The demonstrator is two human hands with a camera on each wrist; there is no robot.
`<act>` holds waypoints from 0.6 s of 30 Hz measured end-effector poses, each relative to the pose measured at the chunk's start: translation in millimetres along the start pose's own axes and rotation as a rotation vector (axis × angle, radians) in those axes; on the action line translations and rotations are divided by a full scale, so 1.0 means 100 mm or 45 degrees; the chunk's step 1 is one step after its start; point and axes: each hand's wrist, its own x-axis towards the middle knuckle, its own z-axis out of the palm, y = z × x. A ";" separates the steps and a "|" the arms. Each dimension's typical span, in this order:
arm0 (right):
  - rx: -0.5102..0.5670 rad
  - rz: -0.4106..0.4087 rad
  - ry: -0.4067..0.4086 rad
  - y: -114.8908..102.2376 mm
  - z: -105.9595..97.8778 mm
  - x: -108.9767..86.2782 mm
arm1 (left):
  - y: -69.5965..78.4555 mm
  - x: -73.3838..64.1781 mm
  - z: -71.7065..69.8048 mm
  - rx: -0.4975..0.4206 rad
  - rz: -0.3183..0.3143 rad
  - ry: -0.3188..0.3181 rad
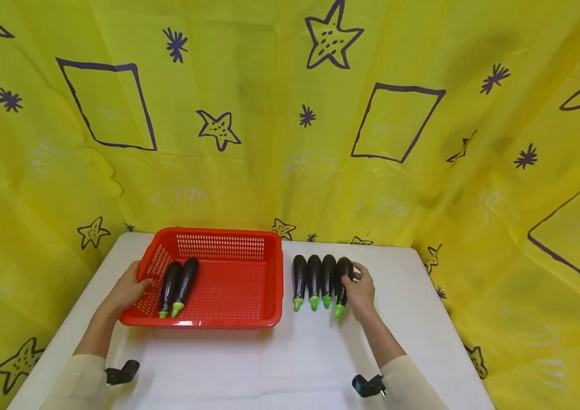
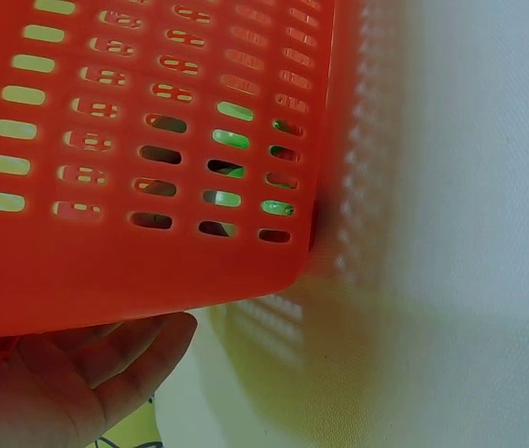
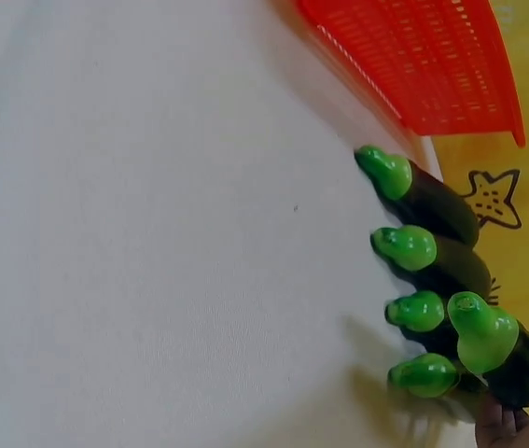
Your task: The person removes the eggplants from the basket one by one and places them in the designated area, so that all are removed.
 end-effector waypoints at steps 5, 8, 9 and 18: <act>-0.032 0.016 0.037 0.08 -0.04 0.09 | -0.01 0.00 -0.01 0.016 0.009 0.008; -0.049 0.030 0.072 0.13 -0.05 0.15 | 0.00 0.01 -0.02 0.020 0.016 0.012; -0.058 0.034 0.087 0.15 -0.06 0.17 | 0.00 0.01 -0.02 0.017 0.017 0.011; -0.117 0.057 0.140 0.25 -0.12 0.27 | -0.02 0.01 0.00 0.000 -0.010 -0.003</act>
